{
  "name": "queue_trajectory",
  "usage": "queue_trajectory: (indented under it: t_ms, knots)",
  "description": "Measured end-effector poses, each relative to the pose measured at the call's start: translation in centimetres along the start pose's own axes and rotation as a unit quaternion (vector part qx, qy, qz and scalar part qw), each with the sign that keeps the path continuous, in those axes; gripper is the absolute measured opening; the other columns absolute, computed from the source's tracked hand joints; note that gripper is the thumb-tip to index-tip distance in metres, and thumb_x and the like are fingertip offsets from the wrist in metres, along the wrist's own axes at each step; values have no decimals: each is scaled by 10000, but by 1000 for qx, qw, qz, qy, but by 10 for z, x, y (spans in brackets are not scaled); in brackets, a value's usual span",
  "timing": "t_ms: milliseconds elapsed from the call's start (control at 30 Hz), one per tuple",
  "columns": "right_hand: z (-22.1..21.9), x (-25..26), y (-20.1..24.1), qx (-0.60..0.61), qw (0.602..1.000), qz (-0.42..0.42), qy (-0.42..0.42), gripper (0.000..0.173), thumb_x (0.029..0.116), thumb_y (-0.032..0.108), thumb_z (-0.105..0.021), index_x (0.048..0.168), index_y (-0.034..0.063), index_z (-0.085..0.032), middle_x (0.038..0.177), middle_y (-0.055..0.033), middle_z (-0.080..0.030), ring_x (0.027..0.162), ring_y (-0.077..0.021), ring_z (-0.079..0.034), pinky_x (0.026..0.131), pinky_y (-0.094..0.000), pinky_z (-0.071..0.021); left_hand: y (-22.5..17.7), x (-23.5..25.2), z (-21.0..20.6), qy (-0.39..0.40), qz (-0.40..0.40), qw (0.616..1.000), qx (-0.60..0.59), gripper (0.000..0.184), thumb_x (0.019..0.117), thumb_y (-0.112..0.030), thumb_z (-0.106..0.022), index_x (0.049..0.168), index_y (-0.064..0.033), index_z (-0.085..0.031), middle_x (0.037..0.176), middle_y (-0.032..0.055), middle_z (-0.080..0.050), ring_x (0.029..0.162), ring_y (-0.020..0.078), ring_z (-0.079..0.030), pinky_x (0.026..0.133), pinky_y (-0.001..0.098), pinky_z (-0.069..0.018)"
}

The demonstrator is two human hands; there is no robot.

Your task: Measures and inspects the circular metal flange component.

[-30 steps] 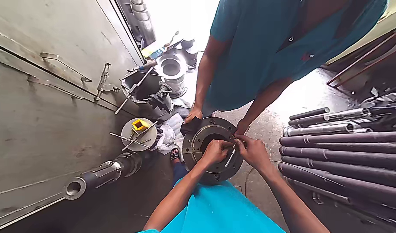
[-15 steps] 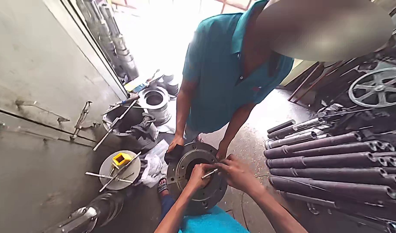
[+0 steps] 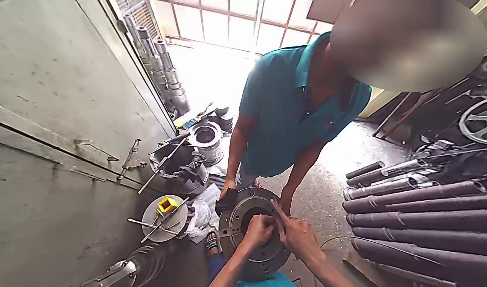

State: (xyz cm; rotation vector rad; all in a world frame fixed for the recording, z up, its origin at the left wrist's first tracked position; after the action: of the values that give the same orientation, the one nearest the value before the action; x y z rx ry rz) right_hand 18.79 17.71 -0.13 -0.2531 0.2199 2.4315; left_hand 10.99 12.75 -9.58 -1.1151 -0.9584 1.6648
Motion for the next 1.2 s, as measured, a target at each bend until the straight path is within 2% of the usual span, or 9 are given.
queue_trajectory:
  t_ms: [100, 233, 333, 400, 467, 533, 667, 1000, 1200]
  knots:
    - [-4, 2, -3, 3, 995, -72, 64, 458, 1053, 336, -405, 1484, 273, -549, 848, -185, -731, 802, -413, -724, 711, -581, -561, 0, 0, -1, 5, 7, 1000, 6, 251, 1001, -225, -589, 1077, -70, -771, 1008, 114, -759, 986, 242, -721, 937, 494, -549]
    - [-9, 13, -14, 26, 990, -91, 105, 445, 1090, 412, -352, 1369, 200, -627, 937, -207, -739, 900, -435, -723, 786, -600, -556, 2, 0, -3, 15, 15, 1000, 4, 270, 1004, -254, -610, 1188, -129, -764, 1138, 94, -756, 1100, 225, -707, 1019, 484, -530]
    - [-4, 15, -20, 47, 992, -19, 115, 450, 1078, 402, -419, 1498, 284, -531, 955, -199, -739, 879, -423, -719, 799, -613, -549, 1, 1, -2, 15, 7, 1000, 7, 269, 1012, -268, -603, 1195, -157, -766, 1144, 76, -758, 1110, 216, -704, 1022, 486, -527]
    - [14, 9, -17, 24, 998, 43, 50, 469, 1003, 254, -548, 1467, 319, -572, 1080, -154, -735, 890, -394, -720, 736, -584, -565, 2, 1, -2, 14, 3, 1000, 8, 276, 1008, -263, -595, 1207, -174, -764, 1147, 66, -759, 1112, 216, -705, 1017, 496, -531]
    - [26, 1, -10, 11, 989, 144, -10, 570, 860, 55, -659, 1371, 306, -649, 1416, -58, -617, 1104, -365, -671, 746, -548, -591, 2, 1, -2, 15, 5, 1000, 7, 279, 1006, -255, -591, 1206, -166, -763, 1144, 75, -759, 1108, 226, -706, 1011, 507, -533]
    - [22, -7, -4, 22, 967, 251, -23, 634, 792, -22, -690, 1324, 322, -674, 1538, 22, -528, 1326, -358, -560, 833, -557, -581, 2, 0, -1, 15, 11, 1000, 8, 273, 1002, -234, -592, 1190, -131, -762, 1118, 108, -757, 1087, 258, -709, 991, 528, -534]
    - [7, -8, -7, 39, 948, 313, -49, 460, 808, 74, -728, 1214, 289, -752, 1353, 88, -678, 1303, -315, -581, 909, -517, -570, 0, 0, -2, 18, 0, 1000, 13, 287, 1003, -207, -564, 1195, -121, -759, 1106, 122, -756, 1074, 265, -710, 976, 525, -537]
    - [9, -2, 0, -18, 954, 291, -65, 367, 799, 185, -703, 1151, 269, -766, 1190, 68, -737, 1106, -306, -647, 832, -492, -552, -2, -1, 0, 13, -18, 1000, 0, 258, 1008, -224, -567, 1079, -78, -768, 1003, 122, -757, 975, 253, -721, 909, 522, -551]
    - [12, -5, 2, -60, 962, 242, -116, 390, 787, 394, -732, 1143, 240, -771, 1062, -14, -763, 990, -345, -678, 791, -528, -537, 2, 0, 8, 6, 16, 991, -136, 266, 1023, -202, -592, 1210, -85, -741, 1136, 98, -753, 1058, 185, -714, 985, 451, -553]
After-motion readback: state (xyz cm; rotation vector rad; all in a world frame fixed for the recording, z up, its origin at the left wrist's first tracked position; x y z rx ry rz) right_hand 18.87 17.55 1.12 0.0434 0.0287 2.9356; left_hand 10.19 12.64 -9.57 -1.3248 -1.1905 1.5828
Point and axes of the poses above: each hand's wrist, its own x-axis towards the middle knuckle, its own z-axis out of the back of the hand, y = z × x, the point moved 9 cm from there along x, towards the middle knuckle
